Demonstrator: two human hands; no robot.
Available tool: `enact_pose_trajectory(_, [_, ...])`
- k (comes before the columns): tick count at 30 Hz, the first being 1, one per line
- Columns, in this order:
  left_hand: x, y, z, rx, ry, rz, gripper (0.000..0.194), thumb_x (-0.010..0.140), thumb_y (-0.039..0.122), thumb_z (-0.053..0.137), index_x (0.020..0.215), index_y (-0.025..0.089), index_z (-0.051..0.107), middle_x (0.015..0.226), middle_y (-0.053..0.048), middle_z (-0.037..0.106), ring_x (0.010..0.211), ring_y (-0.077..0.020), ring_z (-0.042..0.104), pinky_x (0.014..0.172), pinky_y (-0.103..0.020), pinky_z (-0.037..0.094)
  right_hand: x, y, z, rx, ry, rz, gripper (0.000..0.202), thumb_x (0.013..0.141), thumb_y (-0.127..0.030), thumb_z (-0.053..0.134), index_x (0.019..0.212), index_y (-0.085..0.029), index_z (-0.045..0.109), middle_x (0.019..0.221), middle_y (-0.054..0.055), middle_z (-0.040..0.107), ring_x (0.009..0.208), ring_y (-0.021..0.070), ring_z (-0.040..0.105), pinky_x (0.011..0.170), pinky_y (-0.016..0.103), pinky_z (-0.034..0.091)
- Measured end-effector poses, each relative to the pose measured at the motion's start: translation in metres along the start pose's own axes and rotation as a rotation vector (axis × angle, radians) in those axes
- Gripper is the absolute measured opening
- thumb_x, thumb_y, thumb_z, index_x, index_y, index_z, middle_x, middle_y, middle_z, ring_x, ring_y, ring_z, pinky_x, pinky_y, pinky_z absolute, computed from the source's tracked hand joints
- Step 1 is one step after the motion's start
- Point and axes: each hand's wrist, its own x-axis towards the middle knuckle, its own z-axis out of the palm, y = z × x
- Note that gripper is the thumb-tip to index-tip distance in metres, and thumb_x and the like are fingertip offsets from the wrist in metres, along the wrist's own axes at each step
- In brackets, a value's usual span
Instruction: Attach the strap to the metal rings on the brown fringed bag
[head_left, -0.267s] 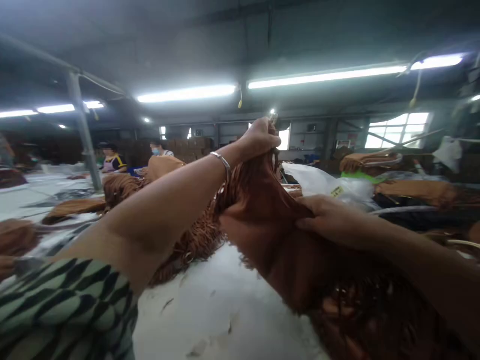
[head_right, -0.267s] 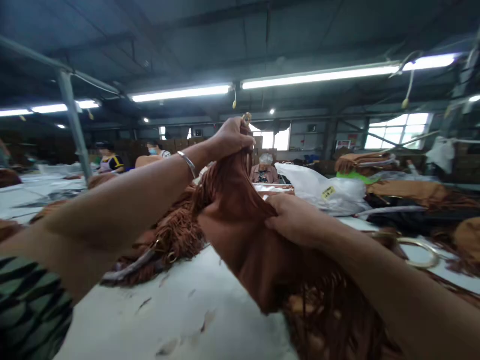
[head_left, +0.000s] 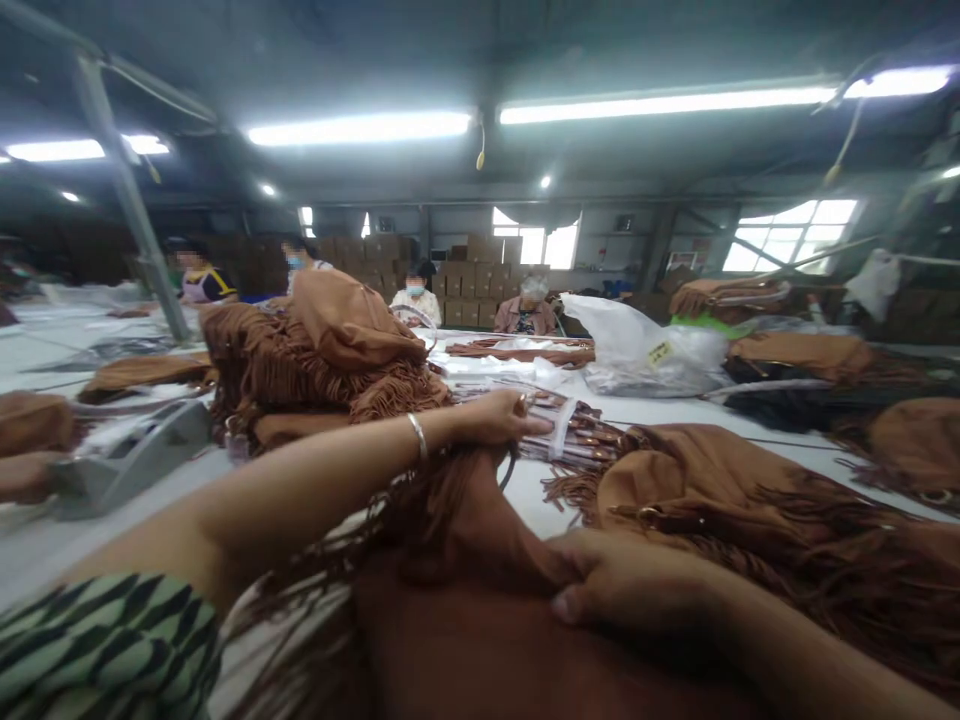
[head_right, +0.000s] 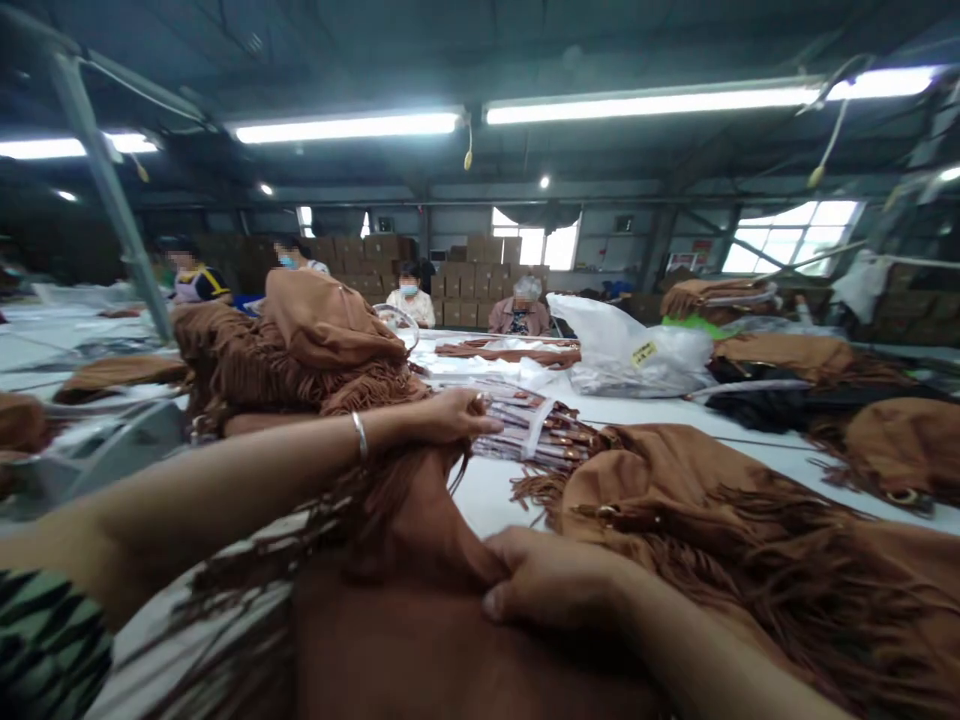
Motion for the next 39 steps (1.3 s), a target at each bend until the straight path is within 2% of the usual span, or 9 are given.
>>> enact_pose_trajectory(3, [-0.027, -0.047, 0.067, -0.103, 0.029, -0.1, 0.027, 0.092, 0.039, 0.051, 0.094, 0.015, 0.062, 0.091, -0.003, 0.062, 0.076, -0.0122, 0.059, 0.068, -0.027, 0.052, 0.014, 0.035, 0.021, -0.155, 0.02, 0.12, 0.02, 0.069, -0.03, 0.064, 0.083, -0.017, 0.069, 0.078, 0.002, 0.068, 0.072, 0.0187, 0.062, 0.058, 0.024, 0.041])
enact_pose_trajectory(7, [-0.026, -0.08, 0.101, -0.264, 0.135, -0.212, 0.027, 0.092, 0.036, 0.052, 0.106, 0.014, 0.059, 0.105, -0.006, 0.06, 0.09, -0.0158, 0.06, 0.078, -0.034, 0.053, 0.041, 0.068, -0.021, -0.244, 0.198, 0.173, 0.026, 0.088, -0.027, 0.043, 0.083, -0.015, 0.065, 0.078, 0.004, 0.067, 0.069, 0.0148, 0.06, 0.061, 0.023, 0.042])
enact_pose_trajectory(10, [-0.019, -0.093, 0.105, -0.408, 0.172, -0.263, 0.013, 0.087, 0.025, 0.056, 0.089, 0.012, 0.058, 0.086, -0.003, 0.059, 0.079, -0.0132, 0.058, 0.074, -0.031, 0.052, 0.072, 0.086, -0.067, -0.394, 0.4, 0.221, 0.031, 0.094, -0.023, 0.036, 0.083, -0.013, 0.063, 0.088, 0.008, 0.066, 0.084, 0.0177, 0.06, 0.075, 0.029, 0.044])
enact_pose_trajectory(13, [-0.019, -0.103, 0.111, -0.585, 0.18, -0.333, 0.005, 0.08, 0.014, 0.047, 0.077, 0.016, 0.051, 0.065, 0.003, 0.052, 0.06, -0.0116, 0.054, 0.065, -0.03, 0.053, 0.116, 0.098, -0.094, -0.525, 0.491, 0.25, 0.026, 0.095, -0.03, 0.044, 0.089, -0.012, 0.063, 0.094, 0.008, 0.064, 0.09, 0.0189, 0.06, 0.082, 0.037, 0.046])
enact_pose_trajectory(18, [-0.025, -0.117, 0.117, -0.801, 0.234, -0.388, 0.01, 0.077, 0.021, 0.04, 0.084, 0.02, 0.046, 0.06, 0.004, 0.048, 0.052, -0.0123, 0.052, 0.062, -0.034, 0.055, 0.205, 0.104, -0.097, -0.657, 0.473, 0.233, 0.026, 0.092, -0.035, 0.054, 0.107, -0.015, 0.061, 0.109, 0.007, 0.062, 0.096, 0.0195, 0.061, 0.085, 0.041, 0.05])
enact_pose_trajectory(23, [-0.026, -0.123, 0.106, -0.738, 0.459, -0.315, 0.021, 0.085, 0.037, 0.045, 0.094, 0.021, 0.057, 0.101, -0.004, 0.061, 0.097, -0.018, 0.056, 0.095, -0.034, 0.044, 0.262, 0.108, -0.088, -0.73, 0.442, 0.224, 0.027, 0.092, -0.033, 0.056, 0.111, -0.014, 0.06, 0.113, 0.009, 0.061, 0.099, 0.0209, 0.06, 0.086, 0.043, 0.05])
enact_pose_trajectory(28, [-0.027, -0.123, 0.103, -0.617, 0.582, -0.293, 0.034, 0.091, 0.043, 0.033, 0.071, 0.021, 0.05, 0.062, 0.0, 0.049, 0.062, -0.0155, 0.049, 0.065, -0.029, 0.043, 0.267, 0.112, -0.092, -0.653, 0.517, 0.201, 0.025, 0.091, -0.032, 0.056, 0.108, -0.014, 0.061, 0.109, 0.008, 0.062, 0.097, 0.0203, 0.061, 0.085, 0.042, 0.05])
enact_pose_trajectory(32, [-0.03, -0.121, 0.104, -0.578, 0.597, -0.252, 0.036, 0.092, 0.045, 0.032, 0.067, 0.022, 0.043, 0.062, 0.0, 0.045, 0.061, -0.0151, 0.043, 0.062, -0.029, 0.037, 0.26, 0.104, -0.11, -0.463, 0.749, 0.169, 0.024, 0.094, -0.033, 0.05, 0.106, -0.013, 0.059, 0.101, 0.007, 0.064, 0.09, 0.0187, 0.062, 0.082, 0.04, 0.051])
enact_pose_trajectory(39, [-0.033, -0.113, 0.096, -0.487, 0.601, -0.185, 0.039, 0.091, 0.041, 0.034, 0.059, 0.02, 0.034, 0.056, 0.004, 0.035, 0.056, -0.0113, 0.033, 0.057, -0.027, 0.027, 0.234, 0.046, -0.134, -0.037, 1.004, -0.172, 0.026, 0.093, -0.033, 0.033, 0.091, -0.016, 0.053, 0.081, 0.006, 0.067, 0.057, 0.013, 0.062, 0.053, 0.025, 0.05])
